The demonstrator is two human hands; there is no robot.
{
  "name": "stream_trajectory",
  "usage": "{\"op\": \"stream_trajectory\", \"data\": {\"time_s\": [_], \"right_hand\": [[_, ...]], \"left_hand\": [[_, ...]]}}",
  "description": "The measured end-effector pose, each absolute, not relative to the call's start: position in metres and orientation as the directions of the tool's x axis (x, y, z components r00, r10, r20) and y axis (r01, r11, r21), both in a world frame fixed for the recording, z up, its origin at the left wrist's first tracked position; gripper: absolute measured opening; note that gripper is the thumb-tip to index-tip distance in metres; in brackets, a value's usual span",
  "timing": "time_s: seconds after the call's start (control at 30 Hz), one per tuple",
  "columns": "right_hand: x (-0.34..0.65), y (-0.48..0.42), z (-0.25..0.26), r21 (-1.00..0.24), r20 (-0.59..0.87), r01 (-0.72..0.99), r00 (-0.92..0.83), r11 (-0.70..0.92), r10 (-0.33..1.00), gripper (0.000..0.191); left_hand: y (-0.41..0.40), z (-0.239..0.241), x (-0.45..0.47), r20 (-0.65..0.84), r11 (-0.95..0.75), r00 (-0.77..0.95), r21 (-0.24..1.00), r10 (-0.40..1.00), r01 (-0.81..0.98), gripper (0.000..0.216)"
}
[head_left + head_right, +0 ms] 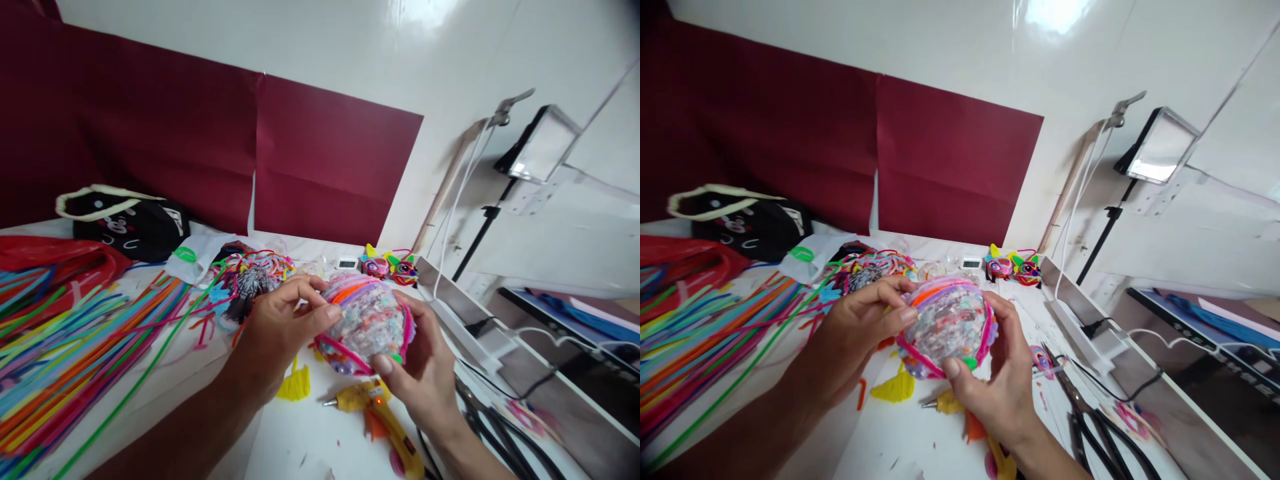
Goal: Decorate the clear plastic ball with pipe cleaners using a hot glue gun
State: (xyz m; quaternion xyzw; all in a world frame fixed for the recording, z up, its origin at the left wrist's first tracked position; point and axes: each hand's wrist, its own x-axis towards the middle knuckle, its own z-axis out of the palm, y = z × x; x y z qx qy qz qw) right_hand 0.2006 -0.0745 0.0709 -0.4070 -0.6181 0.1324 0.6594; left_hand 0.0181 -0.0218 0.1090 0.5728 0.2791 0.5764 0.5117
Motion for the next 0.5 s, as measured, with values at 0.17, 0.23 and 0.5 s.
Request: {"op": "stream_trajectory", "data": {"time_s": [0.17,0.23,0.5], "right_hand": [[0.207,-0.078,0.067,-0.707,0.703,0.296,0.204,0.642,0.681,0.064],[0.209,-0.079,0.064,-0.724,0.687,0.279,0.207,0.630,0.697,0.064],[0.220,-0.083,0.052,-0.779,0.625,0.226,0.213,0.585,0.751,0.063]], "left_hand": [[-0.021,0.111,0.020,0.200,-0.020,0.412,0.916,0.889,-0.401,0.039],[-0.018,0.111,0.020,0.178,0.027,0.494,0.925,0.851,-0.380,0.042],[-0.002,0.095,0.023,0.164,0.113,0.664,0.929,0.729,-0.354,0.041]]}}
